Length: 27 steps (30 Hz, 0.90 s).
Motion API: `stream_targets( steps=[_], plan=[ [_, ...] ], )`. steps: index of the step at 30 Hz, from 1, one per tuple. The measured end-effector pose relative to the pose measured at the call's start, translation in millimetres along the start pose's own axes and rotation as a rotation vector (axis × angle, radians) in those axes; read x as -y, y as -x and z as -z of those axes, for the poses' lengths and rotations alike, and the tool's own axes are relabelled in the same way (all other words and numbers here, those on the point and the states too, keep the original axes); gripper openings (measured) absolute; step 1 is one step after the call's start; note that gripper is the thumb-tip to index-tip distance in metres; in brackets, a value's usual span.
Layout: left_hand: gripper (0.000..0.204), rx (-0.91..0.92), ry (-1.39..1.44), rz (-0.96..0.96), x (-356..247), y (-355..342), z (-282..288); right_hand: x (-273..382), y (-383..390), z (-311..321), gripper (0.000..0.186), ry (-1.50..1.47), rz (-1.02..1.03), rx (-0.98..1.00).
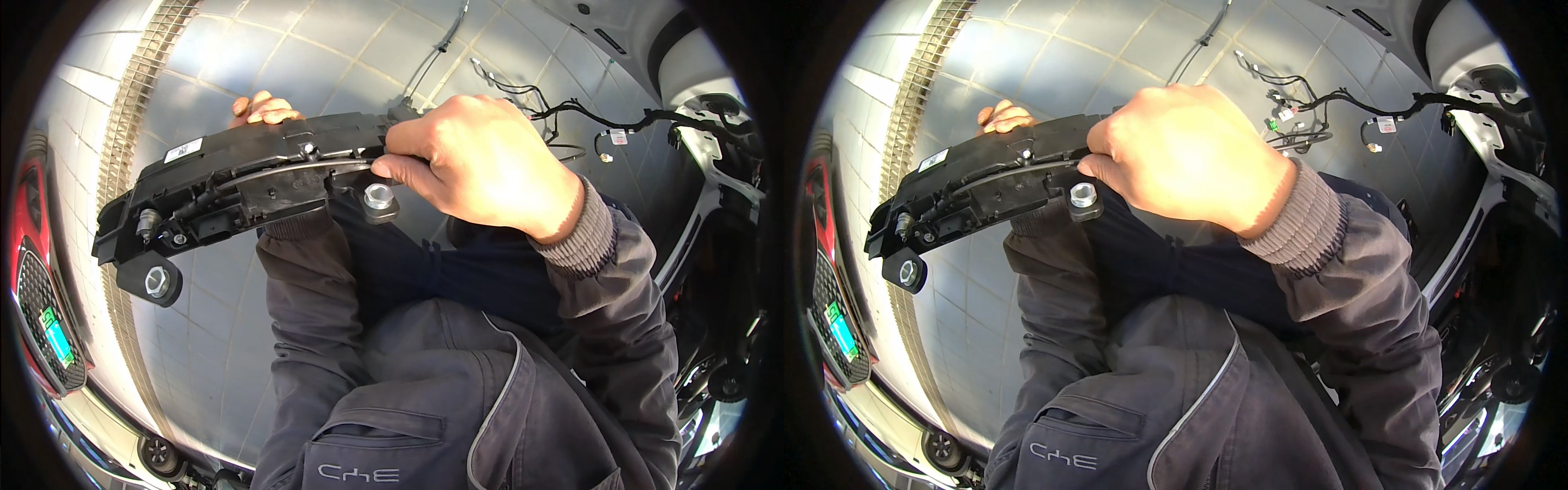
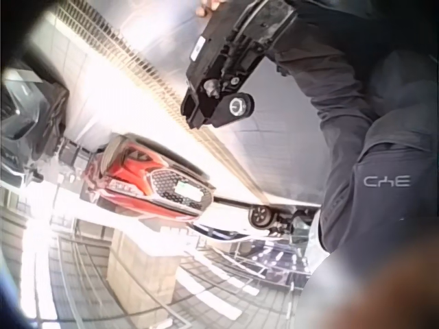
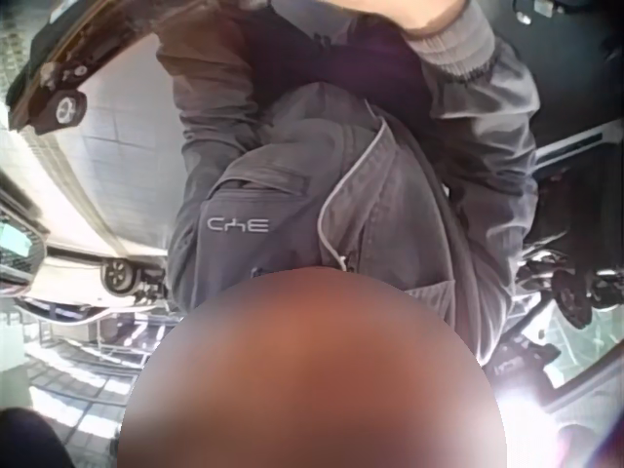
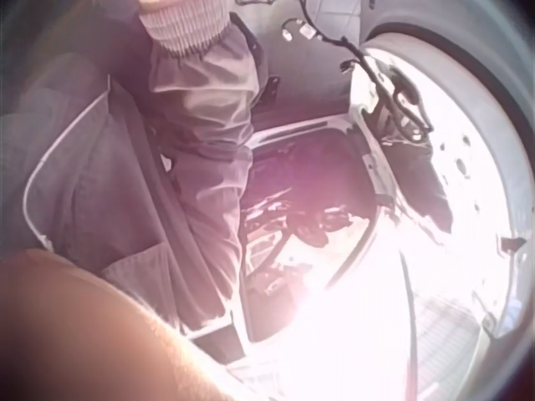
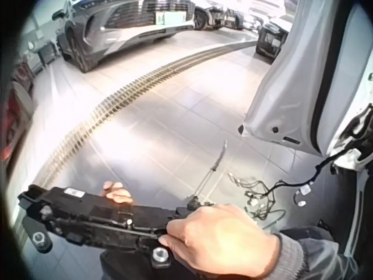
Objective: The person applies masking tape to a black car door handle assembly, then connects a wiring harness and positions the unit into the car door frame.
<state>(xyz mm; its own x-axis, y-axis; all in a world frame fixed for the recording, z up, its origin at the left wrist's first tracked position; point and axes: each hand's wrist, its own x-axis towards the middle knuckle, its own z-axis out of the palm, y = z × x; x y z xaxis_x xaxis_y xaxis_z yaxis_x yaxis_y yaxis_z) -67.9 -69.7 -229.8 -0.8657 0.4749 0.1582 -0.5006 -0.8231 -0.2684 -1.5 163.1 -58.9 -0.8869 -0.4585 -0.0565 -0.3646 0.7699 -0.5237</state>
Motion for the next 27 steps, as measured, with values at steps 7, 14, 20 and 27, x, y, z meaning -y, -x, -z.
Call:
stream_targets(
  steps=[7,14,20,27],
  plan=[
    [0.018,0.093,-0.004,0.001,5,1,12,-6,-5,-8,0.031,0.061,-0.055,-0.043],
    [0.023,0.136,-0.096,-0.016,4,-2,17,-12,-4,-16,0.031,0.033,-0.112,0.004],
    [0.021,0.046,-0.032,-0.038,8,0,28,-26,-7,-13,0.033,-0.027,-0.051,0.157],
    [0.025,-0.023,-0.16,-0.211,-31,-6,52,-42,16,44,0.021,0.03,0.024,0.091]
  ],
)
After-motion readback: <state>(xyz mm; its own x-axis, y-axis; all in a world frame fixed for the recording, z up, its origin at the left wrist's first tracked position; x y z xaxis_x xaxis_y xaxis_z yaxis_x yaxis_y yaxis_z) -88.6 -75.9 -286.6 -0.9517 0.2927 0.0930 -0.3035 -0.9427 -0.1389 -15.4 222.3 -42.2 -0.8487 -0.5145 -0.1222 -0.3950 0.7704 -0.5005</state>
